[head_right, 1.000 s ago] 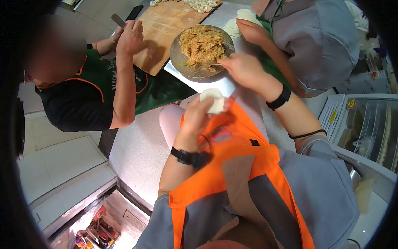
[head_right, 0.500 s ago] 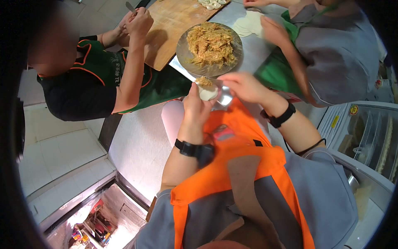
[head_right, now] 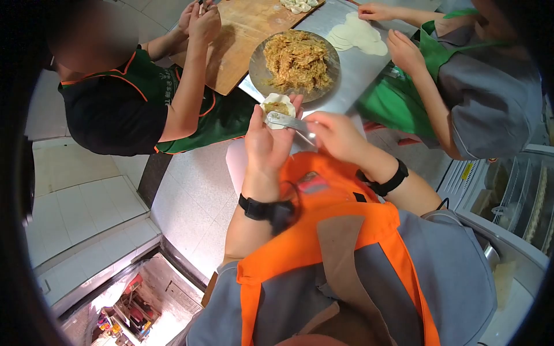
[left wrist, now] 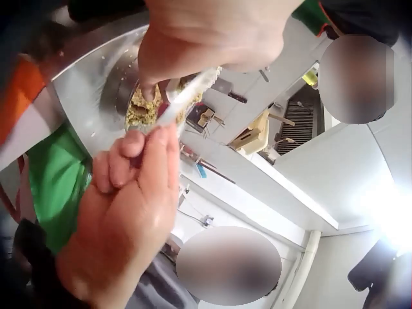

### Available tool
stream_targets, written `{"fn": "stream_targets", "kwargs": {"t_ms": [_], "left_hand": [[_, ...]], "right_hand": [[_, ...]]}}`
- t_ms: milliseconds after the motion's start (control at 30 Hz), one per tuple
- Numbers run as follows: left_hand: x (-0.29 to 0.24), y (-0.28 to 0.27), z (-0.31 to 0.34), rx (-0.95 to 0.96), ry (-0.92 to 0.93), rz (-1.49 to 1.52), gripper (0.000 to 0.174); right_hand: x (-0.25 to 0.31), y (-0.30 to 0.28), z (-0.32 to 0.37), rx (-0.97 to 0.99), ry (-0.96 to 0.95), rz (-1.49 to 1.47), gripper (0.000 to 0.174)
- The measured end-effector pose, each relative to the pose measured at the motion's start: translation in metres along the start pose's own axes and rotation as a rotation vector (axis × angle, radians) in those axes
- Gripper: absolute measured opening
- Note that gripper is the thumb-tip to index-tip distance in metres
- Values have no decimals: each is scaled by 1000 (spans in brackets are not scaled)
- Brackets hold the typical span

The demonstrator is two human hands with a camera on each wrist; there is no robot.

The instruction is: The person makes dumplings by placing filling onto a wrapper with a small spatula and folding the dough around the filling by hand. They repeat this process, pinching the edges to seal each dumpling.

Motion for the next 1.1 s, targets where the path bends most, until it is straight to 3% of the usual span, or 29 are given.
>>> {"fn": "stream_targets", "kwargs": {"t_ms": [133,167,267,367,467,567,667,767,867,967,1100], "left_hand": [[-18,-7,1,-24,107,-55,51],[-18,-9,2,-51,103,-72,50],[-7,1,6,-10,-10,-215,50],[-2,9,5,-40,-39,-372,50],[0,14,4,-49,-83,-488,51],[1,10,-6,-62,-105,-599,52],[1,7,-10,-73,-100,-585,52],[1,2,-15,-83,-102,-513,51],[5,0,-21,-80,-100,-425,50],[9,3,-21,-87,-32,-299,49],[16,17,-15,42,-115,-172,47]], "right_hand": [[-5,-14,4,145,67,-20,21],[2,-20,4,95,21,-41,20],[45,-38,7,-255,-408,382,16],[50,-45,3,-253,-500,655,19],[51,-50,2,-247,-518,741,23],[35,-59,-2,-421,-485,794,27],[2,-62,-8,-378,-303,1129,27],[-1,-63,-5,-401,-248,1088,22],[11,-64,2,-501,-330,493,16],[-3,-49,1,-207,-26,-4,14],[-10,-35,-4,-118,-17,4,15]]}}
Point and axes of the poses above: each hand's wrist, its own z-axis away from the middle knuckle, its own y-axis out of the palm, x = y × z, the point moved 7 cm from there along -z, towards the middle knuckle, and after that the axes turned 12 degrees about z, right-handed, at the moved point
